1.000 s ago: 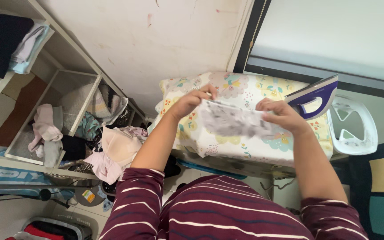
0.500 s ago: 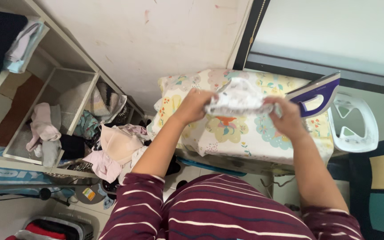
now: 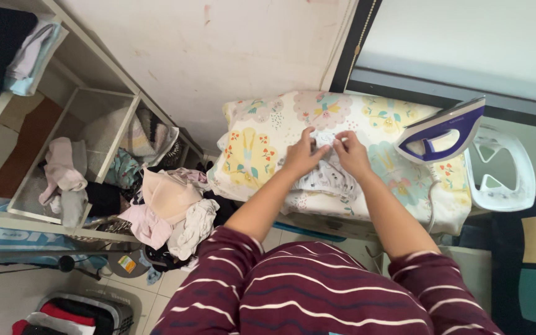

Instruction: The person irons a white shirt using an iron, folds the shirt by hand, and places it into a shelf. The person then irons a small patterned garment and places it into the same shelf.

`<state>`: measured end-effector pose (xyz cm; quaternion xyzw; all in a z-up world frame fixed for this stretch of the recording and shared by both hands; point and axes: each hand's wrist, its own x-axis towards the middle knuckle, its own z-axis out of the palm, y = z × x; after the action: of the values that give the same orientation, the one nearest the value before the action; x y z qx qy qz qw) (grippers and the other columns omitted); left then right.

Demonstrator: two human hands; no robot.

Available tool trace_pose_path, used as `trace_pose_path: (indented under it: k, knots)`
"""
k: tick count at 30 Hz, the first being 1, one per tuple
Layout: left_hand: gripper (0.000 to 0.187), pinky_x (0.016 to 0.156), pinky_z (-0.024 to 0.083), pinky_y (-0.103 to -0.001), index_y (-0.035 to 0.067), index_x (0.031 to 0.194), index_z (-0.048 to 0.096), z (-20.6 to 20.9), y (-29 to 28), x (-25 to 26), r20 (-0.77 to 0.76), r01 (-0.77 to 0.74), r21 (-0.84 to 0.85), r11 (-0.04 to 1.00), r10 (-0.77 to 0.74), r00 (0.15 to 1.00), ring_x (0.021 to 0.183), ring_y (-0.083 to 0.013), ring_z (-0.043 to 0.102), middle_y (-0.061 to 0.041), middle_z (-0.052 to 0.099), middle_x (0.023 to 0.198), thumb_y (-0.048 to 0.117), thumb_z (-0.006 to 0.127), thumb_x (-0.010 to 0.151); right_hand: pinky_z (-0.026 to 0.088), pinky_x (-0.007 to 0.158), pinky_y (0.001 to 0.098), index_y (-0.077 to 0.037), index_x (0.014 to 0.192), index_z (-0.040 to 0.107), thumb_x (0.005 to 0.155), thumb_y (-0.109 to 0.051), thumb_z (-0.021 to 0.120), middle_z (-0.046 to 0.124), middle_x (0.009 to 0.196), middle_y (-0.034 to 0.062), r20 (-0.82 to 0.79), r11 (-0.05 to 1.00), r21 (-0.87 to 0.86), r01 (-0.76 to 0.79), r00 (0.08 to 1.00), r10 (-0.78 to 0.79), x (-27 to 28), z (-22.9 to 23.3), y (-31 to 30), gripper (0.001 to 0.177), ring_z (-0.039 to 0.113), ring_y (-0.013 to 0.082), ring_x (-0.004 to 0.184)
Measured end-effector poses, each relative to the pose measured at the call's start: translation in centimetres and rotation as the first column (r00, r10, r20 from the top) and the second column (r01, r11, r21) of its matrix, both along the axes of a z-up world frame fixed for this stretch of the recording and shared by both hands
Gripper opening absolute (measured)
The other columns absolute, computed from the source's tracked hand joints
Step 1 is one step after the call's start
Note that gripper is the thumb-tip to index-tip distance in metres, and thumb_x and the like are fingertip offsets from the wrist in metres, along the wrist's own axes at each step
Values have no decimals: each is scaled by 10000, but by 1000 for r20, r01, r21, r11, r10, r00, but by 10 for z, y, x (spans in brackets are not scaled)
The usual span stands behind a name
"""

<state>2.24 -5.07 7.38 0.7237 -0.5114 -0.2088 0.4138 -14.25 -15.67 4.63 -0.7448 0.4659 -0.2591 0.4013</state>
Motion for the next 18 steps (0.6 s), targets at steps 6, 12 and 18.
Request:
trace_pose_path:
  k: [6, 12, 18]
  knots:
    - [702, 910, 572, -416, 336, 1493, 506, -40, -6, 15, 311, -85, -123, 989, 120, 943, 1147, -343, 690, -115, 587, 1487, 66, 558, 847, 542, 669, 379, -176, 1281, 706, 905, -124, 675, 760, 1052, 111, 39, 976, -198, -96, 994, 106, 20, 4, 8, 381, 606, 282, 660]
    - [492, 869, 525, -472, 102, 1407, 477, -2, 30, 20, 224, 9, -11, 1000, -6, 974, 1045, -382, 653, -171, 540, 1381, 300, 659, 995, 550, 721, 457, -150, 1280, 596, 1000, -190, 631, 722, 961, 136, 1, 972, -234, -2, 1000, 2, -3, 33, 30, 285, 709, 328, 793]
    - [471, 1069, 360, -457, 168, 1414, 524, -2, 82, 38, 230, 109, 131, 985, -137, 964, 998, -263, 677, -59, 674, 1156, 245, 648, 966, 530, 677, 489, -193, 1225, 629, 970, -221, 655, 733, 926, 116, -348, 908, -307, -284, 922, 170, -60, 51, 66, 257, 698, 367, 786]
